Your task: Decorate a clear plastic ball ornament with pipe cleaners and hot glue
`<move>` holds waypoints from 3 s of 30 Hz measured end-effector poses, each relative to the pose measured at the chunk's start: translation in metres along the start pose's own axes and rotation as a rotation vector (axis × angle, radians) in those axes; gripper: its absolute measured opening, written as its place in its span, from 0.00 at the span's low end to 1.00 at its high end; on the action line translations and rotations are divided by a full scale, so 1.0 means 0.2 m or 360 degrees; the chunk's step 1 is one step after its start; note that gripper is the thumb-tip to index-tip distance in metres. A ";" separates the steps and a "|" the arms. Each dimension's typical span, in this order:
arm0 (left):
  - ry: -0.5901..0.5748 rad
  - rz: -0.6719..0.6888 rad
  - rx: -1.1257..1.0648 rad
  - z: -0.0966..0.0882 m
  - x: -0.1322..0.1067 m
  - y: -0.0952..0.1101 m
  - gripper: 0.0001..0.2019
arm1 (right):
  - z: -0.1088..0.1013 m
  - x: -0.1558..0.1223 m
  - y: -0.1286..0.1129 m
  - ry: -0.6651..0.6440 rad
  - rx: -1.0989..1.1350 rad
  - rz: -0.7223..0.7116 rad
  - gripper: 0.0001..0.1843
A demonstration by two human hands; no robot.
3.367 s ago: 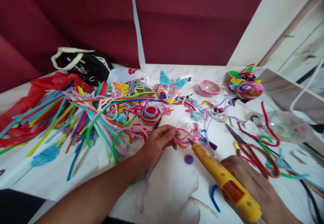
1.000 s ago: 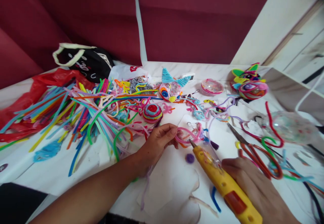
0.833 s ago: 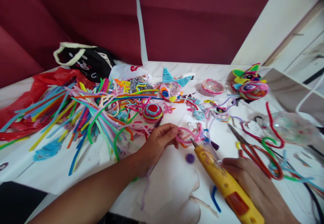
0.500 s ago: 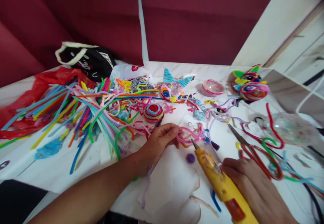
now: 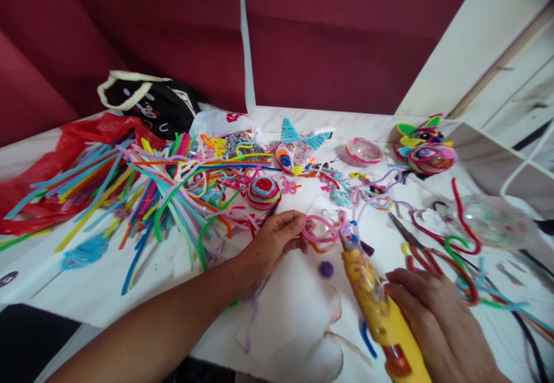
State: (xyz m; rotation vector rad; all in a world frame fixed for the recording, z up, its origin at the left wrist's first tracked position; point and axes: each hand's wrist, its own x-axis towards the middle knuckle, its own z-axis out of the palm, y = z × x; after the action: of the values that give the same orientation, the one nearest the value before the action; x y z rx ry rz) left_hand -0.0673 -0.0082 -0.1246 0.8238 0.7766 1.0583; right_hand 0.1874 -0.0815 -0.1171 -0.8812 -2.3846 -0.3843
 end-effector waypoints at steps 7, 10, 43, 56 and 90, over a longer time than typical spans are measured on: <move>0.0006 -0.0049 -0.0008 0.02 -0.01 0.01 0.14 | 0.00 0.04 -0.03 0.0003 -0.0137 -0.0089 0.16; 0.0010 -0.0060 -0.0076 0.02 -0.01 0.02 0.12 | -0.02 0.06 -0.03 0.0001 -0.0194 -0.0040 0.16; 0.0056 0.0087 -0.0291 0.00 0.02 0.04 0.11 | -0.20 0.09 0.10 -0.0471 0.0260 0.0451 0.12; 0.0018 0.0146 -0.0274 0.00 0.03 0.03 0.09 | 0.16 0.42 -0.05 -0.1251 0.0331 0.0400 0.10; 0.0022 0.0150 -0.0124 0.00 0.01 0.02 0.10 | -0.07 0.26 -0.05 0.0242 0.0510 0.0166 0.15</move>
State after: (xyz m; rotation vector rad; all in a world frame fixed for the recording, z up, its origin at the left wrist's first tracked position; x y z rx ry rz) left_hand -0.0684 -0.0048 -0.1209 0.7934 0.7091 1.1719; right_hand 0.1533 -0.0691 -0.0766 -0.7923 -2.1701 -0.0242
